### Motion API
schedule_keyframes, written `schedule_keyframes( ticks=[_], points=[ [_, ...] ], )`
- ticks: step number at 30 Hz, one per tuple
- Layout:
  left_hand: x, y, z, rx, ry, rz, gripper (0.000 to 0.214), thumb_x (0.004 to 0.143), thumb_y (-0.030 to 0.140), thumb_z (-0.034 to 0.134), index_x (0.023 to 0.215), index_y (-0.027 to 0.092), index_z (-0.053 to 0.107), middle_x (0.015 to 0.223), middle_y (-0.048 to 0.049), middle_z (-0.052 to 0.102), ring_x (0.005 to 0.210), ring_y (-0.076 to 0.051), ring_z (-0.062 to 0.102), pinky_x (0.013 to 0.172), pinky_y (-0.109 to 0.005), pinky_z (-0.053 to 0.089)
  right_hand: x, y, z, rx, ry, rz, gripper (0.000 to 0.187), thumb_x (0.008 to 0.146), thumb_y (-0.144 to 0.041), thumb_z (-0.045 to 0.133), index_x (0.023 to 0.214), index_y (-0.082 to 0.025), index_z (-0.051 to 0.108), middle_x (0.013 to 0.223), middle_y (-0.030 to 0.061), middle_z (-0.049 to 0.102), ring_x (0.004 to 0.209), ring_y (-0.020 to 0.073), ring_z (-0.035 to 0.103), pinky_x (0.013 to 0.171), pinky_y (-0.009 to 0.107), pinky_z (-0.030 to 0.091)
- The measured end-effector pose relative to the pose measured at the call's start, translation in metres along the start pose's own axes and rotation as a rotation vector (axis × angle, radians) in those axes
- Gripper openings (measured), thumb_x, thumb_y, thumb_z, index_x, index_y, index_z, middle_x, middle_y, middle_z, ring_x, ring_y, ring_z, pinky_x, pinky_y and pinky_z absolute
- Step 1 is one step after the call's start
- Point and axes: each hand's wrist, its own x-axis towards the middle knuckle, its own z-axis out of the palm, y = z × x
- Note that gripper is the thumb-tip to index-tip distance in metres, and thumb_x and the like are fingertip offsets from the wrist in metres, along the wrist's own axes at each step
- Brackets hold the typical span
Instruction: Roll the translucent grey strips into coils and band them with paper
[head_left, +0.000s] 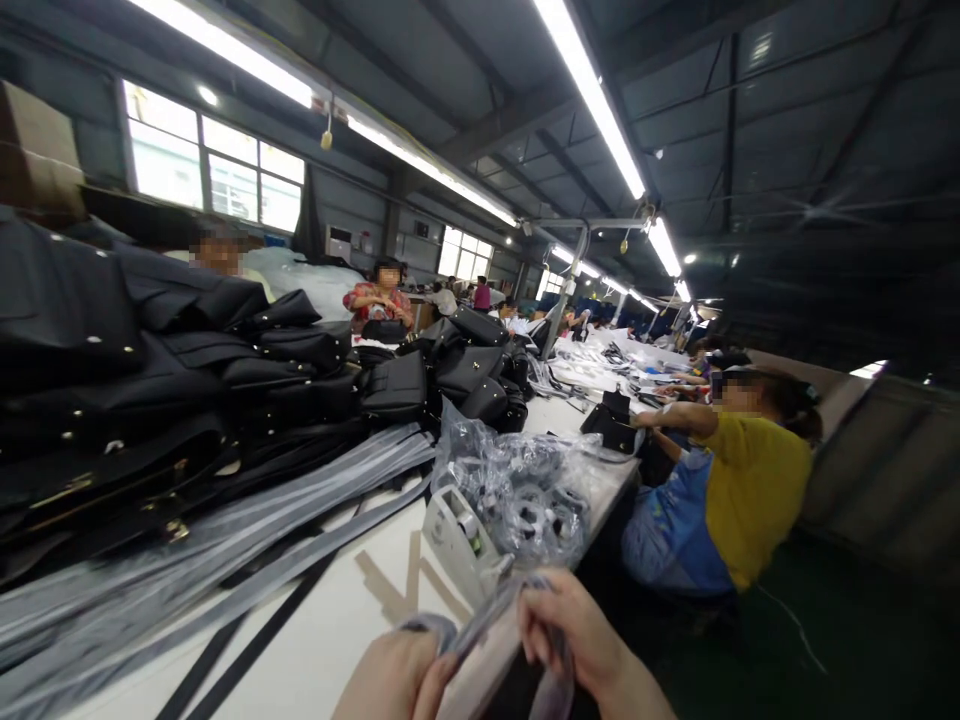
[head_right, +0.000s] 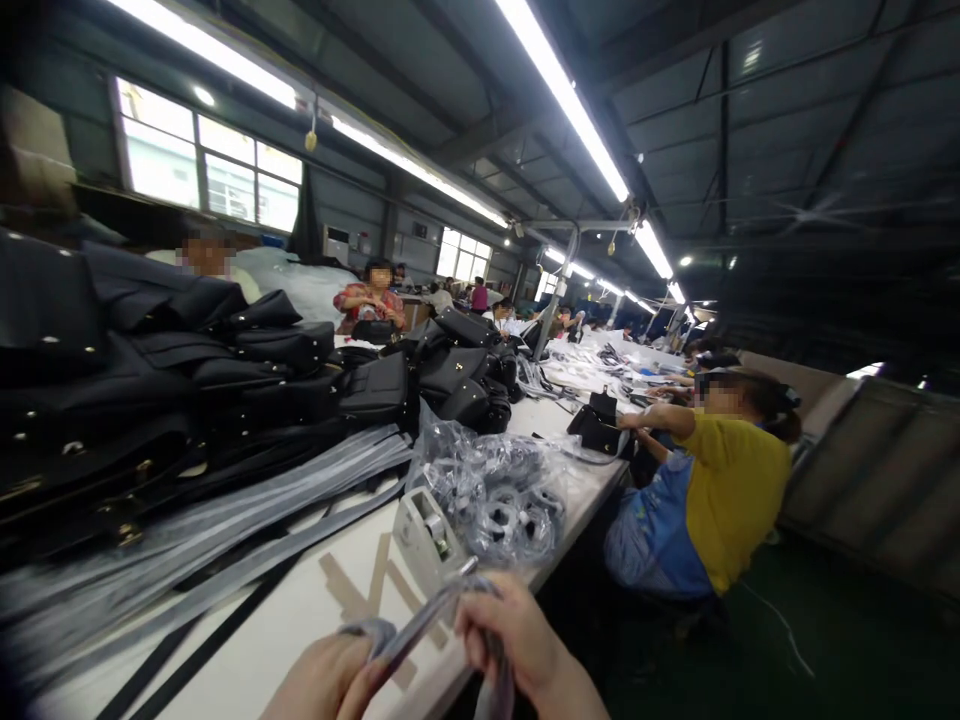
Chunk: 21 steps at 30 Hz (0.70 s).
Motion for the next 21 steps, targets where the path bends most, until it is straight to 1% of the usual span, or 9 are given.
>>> schedule_keyframes(
  ticks=[2, 3, 6, 7, 9, 12, 16, 19, 21],
  points=[
    [0.001, 0.020, 0.007, -0.297, -0.184, -0.204, 0.071, 0.090, 0.068, 0.021, 0.067, 0.019, 0.067, 0.048, -0.0033, 0.056, 0.047, -0.017, 0.053, 0.054, -0.028, 0.045, 0.003, -0.003, -0.011, -0.184, 0.288, -0.066, 0.029, 0.081, -0.042, 0.059, 0.087, -0.014, 0.062, 0.066, 0.0015, 0.059, 0.055, 0.0116, 0.054, 0.054, 0.023, 0.045],
    [0.002, 0.026, 0.008, -0.496, -0.251, -0.321, 0.073, 0.087, 0.072, 0.022, 0.065, 0.018, 0.066, 0.040, -0.0001, 0.048, 0.039, -0.014, 0.045, 0.050, -0.027, 0.042, 0.002, -0.004, -0.010, -0.289, 0.332, -0.133, 0.026, 0.076, -0.033, 0.063, 0.094, -0.014, 0.063, 0.080, 0.0049, 0.064, 0.073, 0.0160, 0.060, 0.070, 0.027, 0.050],
    [0.002, 0.032, 0.002, -1.137, -0.323, -0.580, 0.065, 0.085, 0.070, 0.037, 0.066, 0.015, 0.064, 0.031, 0.0092, 0.026, 0.029, -0.008, 0.022, 0.045, -0.024, 0.039, -0.004, -0.003, 0.013, -0.402, 0.091, -0.277, 0.050, 0.074, -0.020, 0.062, 0.123, -0.019, 0.055, 0.117, 0.0085, 0.061, 0.109, 0.0219, 0.056, 0.098, 0.035, 0.042],
    [0.001, 0.031, -0.001, -1.319, -0.311, -0.604, 0.058, 0.086, 0.065, 0.044, 0.070, 0.014, 0.066, 0.033, 0.0104, 0.025, 0.030, -0.006, 0.021, 0.047, -0.024, 0.040, -0.006, 0.000, 0.024, -0.384, 0.024, -0.260, 0.051, 0.076, -0.019, 0.060, 0.126, -0.019, 0.053, 0.117, 0.0082, 0.061, 0.107, 0.0214, 0.057, 0.096, 0.034, 0.043],
    [0.001, 0.030, -0.011, -1.580, -0.258, -0.581, 0.043, 0.084, 0.051, 0.058, 0.082, 0.010, 0.069, 0.040, 0.0101, 0.032, 0.035, -0.005, 0.028, 0.055, -0.024, 0.044, -0.007, 0.012, 0.046, -0.383, 0.035, -0.176, 0.041, 0.082, -0.020, 0.056, 0.122, -0.018, 0.055, 0.106, 0.0070, 0.064, 0.095, 0.0198, 0.060, 0.087, 0.031, 0.046],
    [0.004, 0.031, -0.027, -1.725, -0.100, -0.478, 0.035, 0.081, 0.036, 0.066, 0.099, 0.006, 0.068, 0.055, 0.0062, 0.044, 0.047, -0.006, 0.042, 0.071, -0.026, 0.049, -0.003, 0.032, 0.073, -0.451, 0.062, -0.038, 0.025, 0.092, -0.027, 0.047, 0.105, -0.017, 0.066, 0.089, 0.0052, 0.067, 0.084, 0.0182, 0.061, 0.079, 0.028, 0.046],
    [0.008, 0.022, -0.046, -1.482, 0.288, -0.320, 0.033, 0.091, 0.036, 0.052, 0.107, 0.009, 0.063, 0.066, 0.0024, 0.050, 0.060, -0.011, 0.050, 0.089, -0.035, 0.047, -0.009, 0.037, 0.090, -0.352, -0.369, 0.107, 0.033, 0.095, -0.035, 0.046, 0.095, -0.016, 0.073, 0.066, -0.0004, 0.060, 0.062, 0.0110, 0.055, 0.063, 0.021, 0.044],
    [0.007, 0.001, -0.052, -0.794, 0.620, -0.118, 0.034, 0.095, 0.040, 0.041, 0.105, 0.015, 0.061, 0.084, -0.0052, 0.060, 0.084, -0.021, 0.057, 0.099, -0.043, 0.039, -0.025, 0.027, 0.084, -0.107, -0.664, 0.126, 0.039, 0.093, -0.044, 0.050, 0.104, -0.014, 0.072, 0.065, -0.0002, 0.059, 0.059, 0.0082, 0.054, 0.060, 0.018, 0.043],
    [0.005, -0.010, -0.051, -0.264, 0.593, -0.037, 0.034, 0.092, 0.043, 0.041, 0.095, 0.016, 0.062, 0.091, -0.0110, 0.062, 0.093, -0.027, 0.057, 0.096, -0.045, 0.039, -0.034, 0.023, 0.068, 0.087, -0.639, 0.125, 0.047, 0.089, -0.052, 0.055, 0.099, -0.010, 0.073, 0.059, 0.0009, 0.057, 0.050, 0.0070, 0.051, 0.051, 0.017, 0.039]
  ],
)
